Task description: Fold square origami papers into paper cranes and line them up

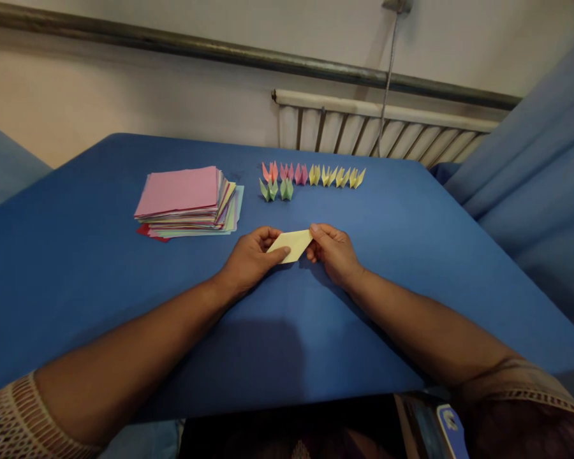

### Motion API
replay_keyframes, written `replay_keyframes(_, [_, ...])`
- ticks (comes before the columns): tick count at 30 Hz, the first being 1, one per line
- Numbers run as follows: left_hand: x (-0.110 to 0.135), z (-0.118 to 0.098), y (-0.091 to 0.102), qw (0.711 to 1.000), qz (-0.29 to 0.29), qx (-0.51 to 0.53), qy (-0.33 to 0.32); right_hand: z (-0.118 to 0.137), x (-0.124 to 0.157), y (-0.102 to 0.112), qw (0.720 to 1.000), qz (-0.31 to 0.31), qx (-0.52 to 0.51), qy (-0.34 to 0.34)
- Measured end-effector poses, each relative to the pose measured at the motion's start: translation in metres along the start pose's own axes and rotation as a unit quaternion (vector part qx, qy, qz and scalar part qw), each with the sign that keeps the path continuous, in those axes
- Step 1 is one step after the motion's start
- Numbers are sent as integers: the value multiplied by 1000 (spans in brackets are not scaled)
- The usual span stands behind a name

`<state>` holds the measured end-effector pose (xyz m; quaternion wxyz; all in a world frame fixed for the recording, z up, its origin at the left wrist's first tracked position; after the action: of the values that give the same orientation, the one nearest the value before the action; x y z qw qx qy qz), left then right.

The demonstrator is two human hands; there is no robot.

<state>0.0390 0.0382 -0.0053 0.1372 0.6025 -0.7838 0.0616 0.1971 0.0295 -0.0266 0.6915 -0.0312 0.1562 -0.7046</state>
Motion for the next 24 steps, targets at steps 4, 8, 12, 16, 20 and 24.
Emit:
replay_keyframes(4, [-1,-2,5,999,-29,45,-5,1,-1,2,1000,-12,-12,-7])
replay_keyframes(8, [-1,-3,4,1000,-16,-3,-6,7,0,2,999,-4,40,15])
replay_keyframes(12, [-1,-5,5,995,-5,-95,-33,12,1,-1,991,26,127,38])
replay_keyframes(16, [-2,-5,10,996,-33,-67,-48,11,0,0,990,34,137,30])
replay_keyframes(20, [-4,-4,16,997,-61,30,-38,8,-2,1,995,37,92,7])
replay_keyframes(24, [-4,-6,16,995,-63,70,-34,4,1,-6,992,95,80,-27])
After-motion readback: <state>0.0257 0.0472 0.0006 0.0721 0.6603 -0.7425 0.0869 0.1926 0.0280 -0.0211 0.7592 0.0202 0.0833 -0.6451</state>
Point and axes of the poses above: each hand's wrist, its own x-axis away from the middle knuckle, its own y-axis out of the back of the hand, z = x × y, the point moved 5 cm from there along -x, towards the middle knuckle, and after that the axes turned 12 degrees about y, right-handed, at the moved point
